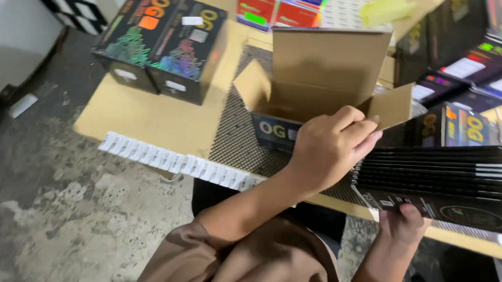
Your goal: The person removes protective film from phone screen components and places a stack of them into a cardboard box.
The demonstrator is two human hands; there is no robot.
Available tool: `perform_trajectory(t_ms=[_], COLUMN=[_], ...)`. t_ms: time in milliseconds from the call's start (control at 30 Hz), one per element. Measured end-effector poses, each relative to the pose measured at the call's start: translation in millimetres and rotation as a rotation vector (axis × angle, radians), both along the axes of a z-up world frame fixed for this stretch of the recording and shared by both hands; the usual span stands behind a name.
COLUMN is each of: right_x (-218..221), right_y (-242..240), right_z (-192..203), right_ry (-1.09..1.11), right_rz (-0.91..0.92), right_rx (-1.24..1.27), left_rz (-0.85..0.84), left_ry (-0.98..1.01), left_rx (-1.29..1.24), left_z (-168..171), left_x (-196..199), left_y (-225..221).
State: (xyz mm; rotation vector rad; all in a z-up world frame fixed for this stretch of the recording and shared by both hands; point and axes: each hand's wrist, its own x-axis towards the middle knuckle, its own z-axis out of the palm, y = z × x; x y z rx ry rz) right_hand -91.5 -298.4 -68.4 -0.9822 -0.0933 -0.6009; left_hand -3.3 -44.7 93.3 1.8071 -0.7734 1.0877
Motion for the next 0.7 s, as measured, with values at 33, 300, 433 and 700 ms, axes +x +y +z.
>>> perform_trajectory(t_ms=[33, 300, 433, 700], right_x=[-7.4, -68.8, -78.3, -110.2], right_y=[-2.9, -60.5, -60.0, -120.5], right_z=[0.4, -16.5, -0.1, -29.8], right_ry=[-0.003, -0.135, -0.221, -0.446], right_rz=[-0.023, -0.102, 0.021, 0.398], right_rx=[0.002, -0.095, -0.146, -0.276], left_rz=[-0.023, -0.202, -0.368, -0.1], left_ry=[-0.003, 0.46, 0.454, 0.186], left_rx=[0.002, 0.411, 0.348, -0.297], left_z=[-5.0, -55.8, -44.5, -64.8], left_x=[-5.3, -31.5, -30.3, -18.8], left_y=[-4.6, -37.4, -17.0, 84.5])
